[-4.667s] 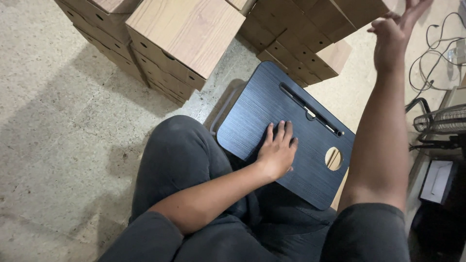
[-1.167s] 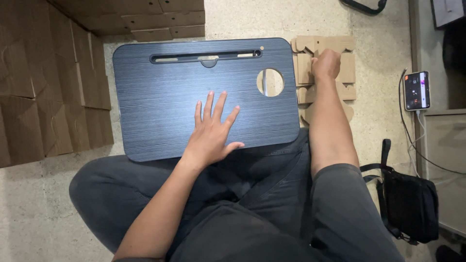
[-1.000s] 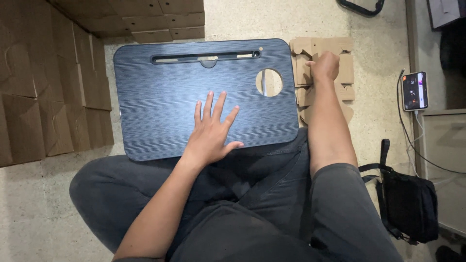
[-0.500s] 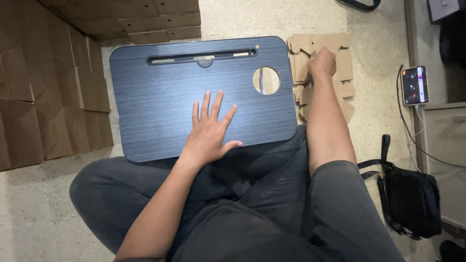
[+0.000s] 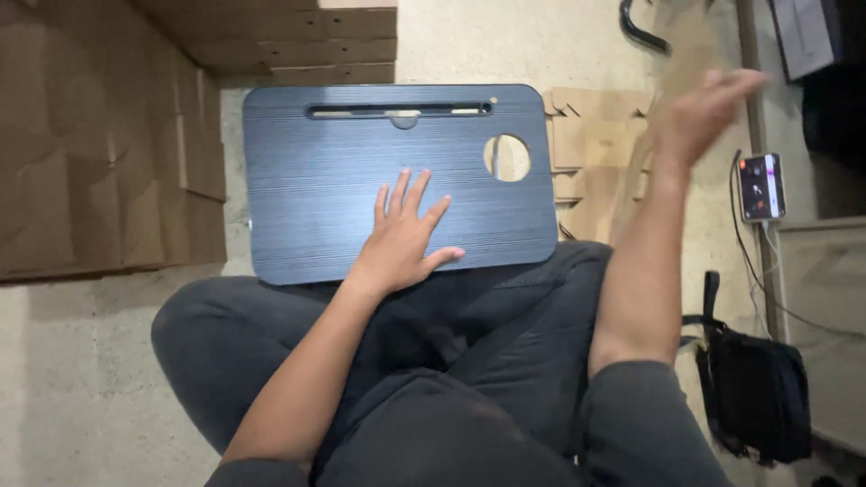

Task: The person assembles a small cardboard box by folding a flat die-cut piece along its creases and tucking the flaps into place. They repeat this process with a second piece, completing two boxes and placing them on a stack nearby.

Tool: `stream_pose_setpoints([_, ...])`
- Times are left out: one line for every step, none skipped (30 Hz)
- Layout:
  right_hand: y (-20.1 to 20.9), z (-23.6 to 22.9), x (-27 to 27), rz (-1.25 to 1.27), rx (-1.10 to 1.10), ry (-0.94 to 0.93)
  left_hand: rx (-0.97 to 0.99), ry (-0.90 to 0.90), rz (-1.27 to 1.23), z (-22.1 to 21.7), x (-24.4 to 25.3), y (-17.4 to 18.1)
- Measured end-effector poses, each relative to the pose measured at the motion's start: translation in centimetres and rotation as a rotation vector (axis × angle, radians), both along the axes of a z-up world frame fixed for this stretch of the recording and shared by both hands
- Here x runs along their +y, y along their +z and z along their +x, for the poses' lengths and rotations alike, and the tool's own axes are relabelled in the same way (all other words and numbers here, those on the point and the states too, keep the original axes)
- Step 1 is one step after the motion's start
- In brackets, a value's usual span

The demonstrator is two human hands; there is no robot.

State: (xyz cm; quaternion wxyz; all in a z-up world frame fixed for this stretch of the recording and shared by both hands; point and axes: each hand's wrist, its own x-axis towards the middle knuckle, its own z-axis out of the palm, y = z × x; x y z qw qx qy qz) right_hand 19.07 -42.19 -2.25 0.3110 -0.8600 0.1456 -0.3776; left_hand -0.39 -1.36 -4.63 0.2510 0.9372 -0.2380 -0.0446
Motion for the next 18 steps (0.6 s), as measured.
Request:
stream_pose_setpoints([0.1,-0.3,-0.9,0.001,-0.002,0.016,-0.002,0.016,0.001,0.0,0.1,0.1])
stream_pose_setpoints([0.2,-0.6,-1.8,0.076,-0.134,-0.025,0.007,0.033,-0.054,0.0,0.1,0.3])
stream_pose_setpoints([0.3,-0.9,-2.7,0.150,-0.266,-0.065,0.015,0.049,-0.110,0.1,0.2,0.5])
stream_pose_setpoints([1.3,-1.7,-1.8,0.153,-0.267,-0.054,0.013,0.061,-0.109,0.1,0.3,0.1])
stream_pose_setpoints([2.4,-2.6,-0.9,0.365,-0.488,0.030,-0.005,0.103,-0.195,0.2,0.3,-0.3])
stream_pose_setpoints([3.4,-3.5,-0.2,0.577,-0.707,0.109,-0.024,0.143,-0.281,0.3,0.3,-0.7])
stream_pose_setpoints([5.1,-4.9,2.3,0.581,-0.706,0.117,-0.027,0.151,-0.281,0.6,0.4,-0.4])
stream_pose_setpoints([6.7,-6.4,4.7,0.714,-0.753,0.167,0.030,0.235,-0.395,0.7,0.5,-0.1])
stream_pose_setpoints([8.2,-7.8,7.2,0.849,-0.797,0.216,0.086,0.318,-0.510,0.9,0.6,0.2])
stream_pose_setpoints([8.8,-8.4,8.6,0.854,-0.792,0.221,0.086,0.326,-0.509,0.9,0.8,0.4])
stream_pose_setpoints([9.3,-9.0,10.1,0.970,-0.752,0.190,0.100,0.421,-0.661,1.0,1.0,0.6])
stream_pose_setpoints([9.9,-9.5,11.7,1.086,-0.708,0.160,0.111,0.516,-0.813,1.1,1.3,0.8])
stream_pose_setpoints([10.8,-10.4,14.1,1.090,-0.703,0.165,0.109,0.524,-0.811,1.2,1.6,1.0])
stream_pose_setpoints([11.6,-11.5,16.4,1.327,-0.571,0.222,0.174,0.615,-0.971,1.3,2.0,1.1])
stream_pose_setpoints([12.5,-12.5,18.8,1.558,-0.428,0.278,0.239,0.705,-1.131,1.3,2.3,1.3])
stream_pose_setpoints([10.6,-12.6,19.5,1.560,-0.421,0.278,0.240,0.711,-1.131,1.2,2.8,1.5])
stream_pose_setpoints([8.6,-12.7,20.1,1.504,-0.344,0.258,0.274,0.730,-1.258,1.2,3.3,1.7])
stream_pose_setpoints([6.7,-12.8,20.9,1.450,-0.266,0.238,0.307,0.750,-1.384,1.1,3.9,1.9])
